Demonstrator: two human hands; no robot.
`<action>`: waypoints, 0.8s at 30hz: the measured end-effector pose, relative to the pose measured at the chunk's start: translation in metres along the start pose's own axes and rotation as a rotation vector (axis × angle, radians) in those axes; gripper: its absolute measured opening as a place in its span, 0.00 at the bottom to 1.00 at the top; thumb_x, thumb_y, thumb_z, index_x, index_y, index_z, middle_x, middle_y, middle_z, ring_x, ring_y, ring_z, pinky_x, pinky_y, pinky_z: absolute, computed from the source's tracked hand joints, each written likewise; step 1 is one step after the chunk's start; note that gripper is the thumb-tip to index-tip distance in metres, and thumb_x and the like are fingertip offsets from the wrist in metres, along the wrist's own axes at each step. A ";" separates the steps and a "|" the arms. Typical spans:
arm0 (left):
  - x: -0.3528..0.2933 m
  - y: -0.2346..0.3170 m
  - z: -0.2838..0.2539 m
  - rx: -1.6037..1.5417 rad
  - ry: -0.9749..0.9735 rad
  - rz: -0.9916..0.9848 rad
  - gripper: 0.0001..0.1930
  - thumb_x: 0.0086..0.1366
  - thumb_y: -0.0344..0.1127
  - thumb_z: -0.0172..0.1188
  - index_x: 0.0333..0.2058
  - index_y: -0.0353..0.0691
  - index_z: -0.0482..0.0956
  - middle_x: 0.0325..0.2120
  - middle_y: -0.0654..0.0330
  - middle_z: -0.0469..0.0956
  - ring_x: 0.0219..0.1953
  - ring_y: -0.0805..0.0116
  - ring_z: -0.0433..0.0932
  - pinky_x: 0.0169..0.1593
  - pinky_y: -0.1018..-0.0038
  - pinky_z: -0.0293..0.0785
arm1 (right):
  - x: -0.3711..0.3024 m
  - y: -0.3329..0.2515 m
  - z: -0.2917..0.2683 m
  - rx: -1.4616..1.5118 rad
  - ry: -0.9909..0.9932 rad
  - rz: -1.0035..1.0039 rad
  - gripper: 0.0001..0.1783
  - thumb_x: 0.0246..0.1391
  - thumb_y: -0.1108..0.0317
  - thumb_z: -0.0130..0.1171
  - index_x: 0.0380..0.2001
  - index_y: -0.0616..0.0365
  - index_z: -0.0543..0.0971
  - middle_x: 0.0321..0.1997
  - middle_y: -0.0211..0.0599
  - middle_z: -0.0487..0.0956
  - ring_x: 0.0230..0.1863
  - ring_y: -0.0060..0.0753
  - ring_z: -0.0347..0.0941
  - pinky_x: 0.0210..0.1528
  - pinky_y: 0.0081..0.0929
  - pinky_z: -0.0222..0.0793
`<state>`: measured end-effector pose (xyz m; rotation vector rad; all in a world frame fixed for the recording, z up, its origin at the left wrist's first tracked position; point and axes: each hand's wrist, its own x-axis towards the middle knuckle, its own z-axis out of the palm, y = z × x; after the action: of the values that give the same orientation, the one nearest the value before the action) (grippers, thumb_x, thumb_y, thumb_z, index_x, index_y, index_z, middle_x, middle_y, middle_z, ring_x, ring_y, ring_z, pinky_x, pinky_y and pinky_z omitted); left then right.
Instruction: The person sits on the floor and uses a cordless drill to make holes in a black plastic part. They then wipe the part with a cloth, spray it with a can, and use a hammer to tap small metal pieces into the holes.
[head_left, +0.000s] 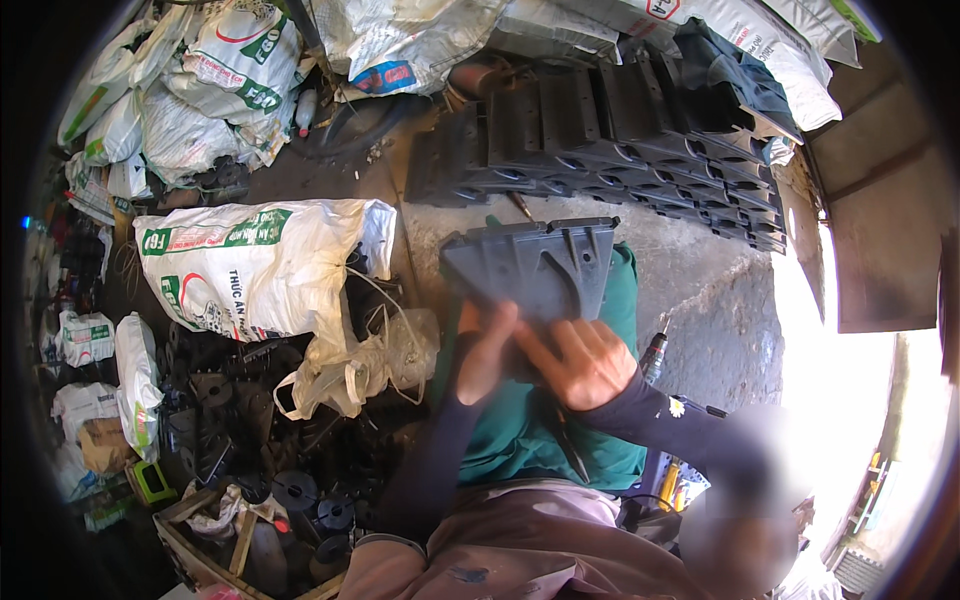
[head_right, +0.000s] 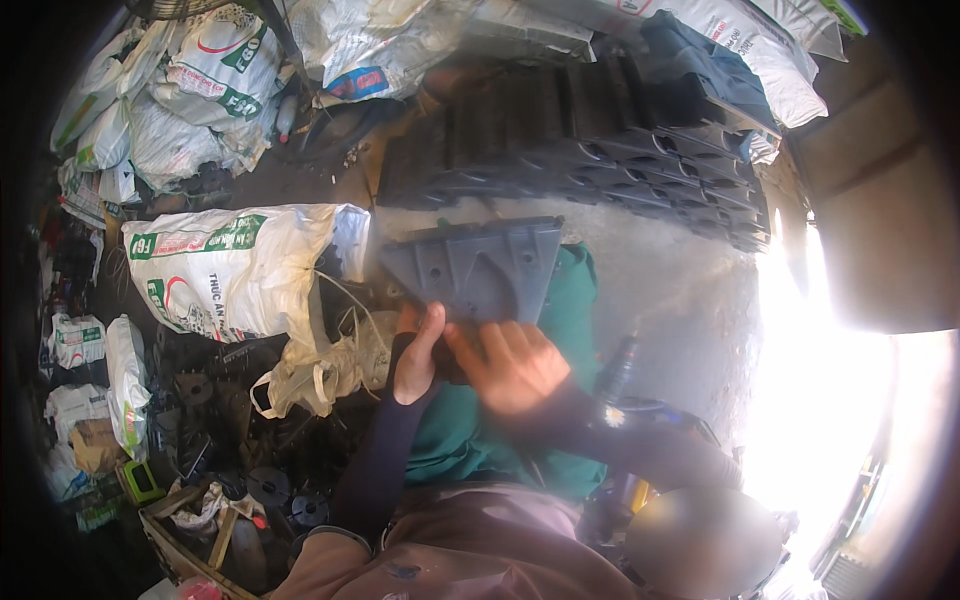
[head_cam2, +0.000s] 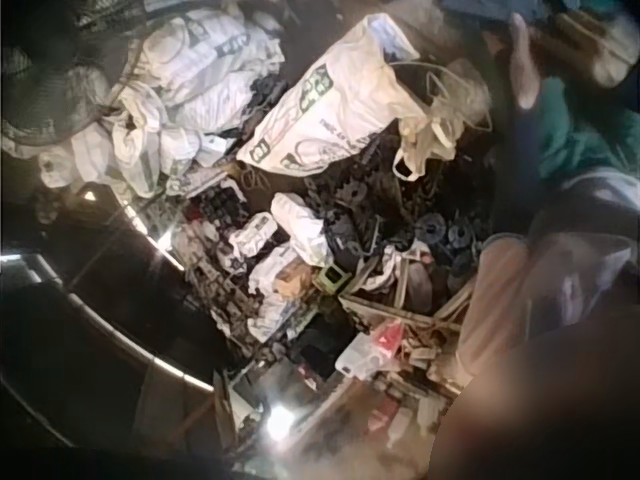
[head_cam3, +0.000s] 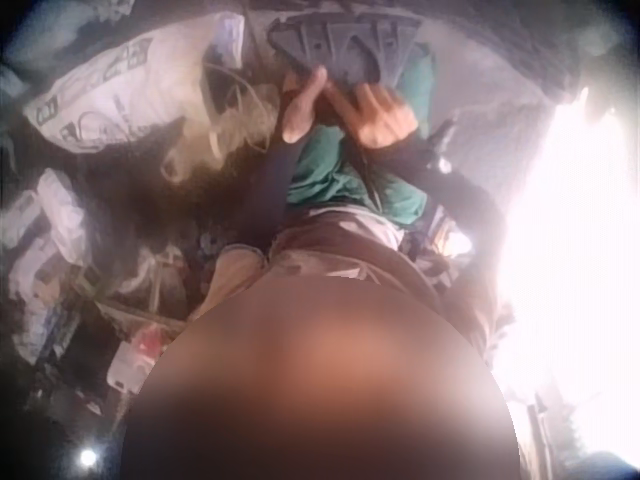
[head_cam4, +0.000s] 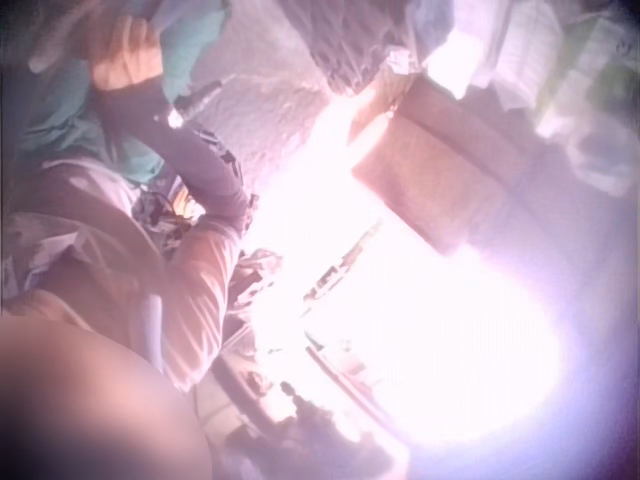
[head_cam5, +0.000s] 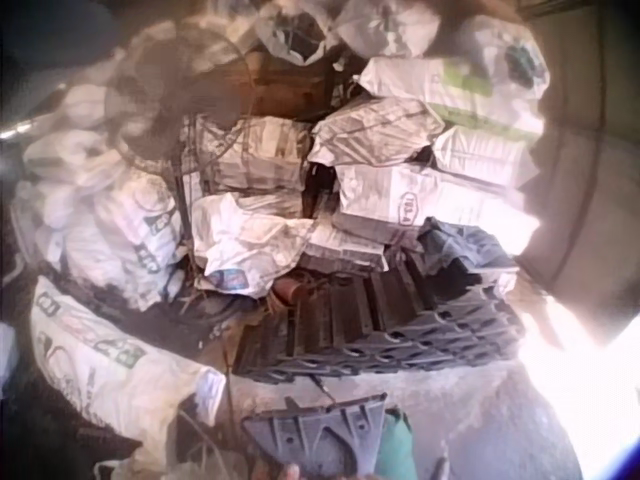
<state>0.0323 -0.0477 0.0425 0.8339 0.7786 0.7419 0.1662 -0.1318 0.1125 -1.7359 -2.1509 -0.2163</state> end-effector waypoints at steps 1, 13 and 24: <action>0.000 0.000 0.000 -0.004 0.022 -0.006 0.18 0.69 0.44 0.58 0.49 0.37 0.70 0.39 0.62 0.73 0.39 0.74 0.73 0.45 0.76 0.70 | 0.000 0.000 0.003 0.006 0.004 -0.005 0.22 0.46 0.70 0.58 0.48 0.54 0.81 0.24 0.30 0.65 0.24 0.28 0.66 0.23 0.26 0.65; 0.006 -0.004 -0.004 -0.019 0.009 -0.057 0.12 0.66 0.34 0.61 0.45 0.36 0.72 0.37 0.63 0.75 0.38 0.75 0.74 0.44 0.78 0.71 | -0.012 0.007 0.013 0.113 -0.064 0.053 0.26 0.39 0.68 0.62 0.48 0.52 0.81 0.30 0.34 0.70 0.25 0.32 0.70 0.25 0.30 0.69; 0.010 -0.004 -0.005 -0.028 -0.077 -0.051 0.15 0.67 0.33 0.57 0.51 0.35 0.71 0.43 0.62 0.75 0.45 0.74 0.74 0.49 0.76 0.69 | -0.012 0.008 0.015 0.070 -0.019 0.052 0.22 0.45 0.70 0.59 0.48 0.47 0.82 0.26 0.29 0.63 0.21 0.24 0.66 0.19 0.25 0.65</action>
<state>0.0338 -0.0397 0.0337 0.8101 0.7162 0.6706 0.1733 -0.1354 0.0939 -1.7590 -2.0977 -0.1090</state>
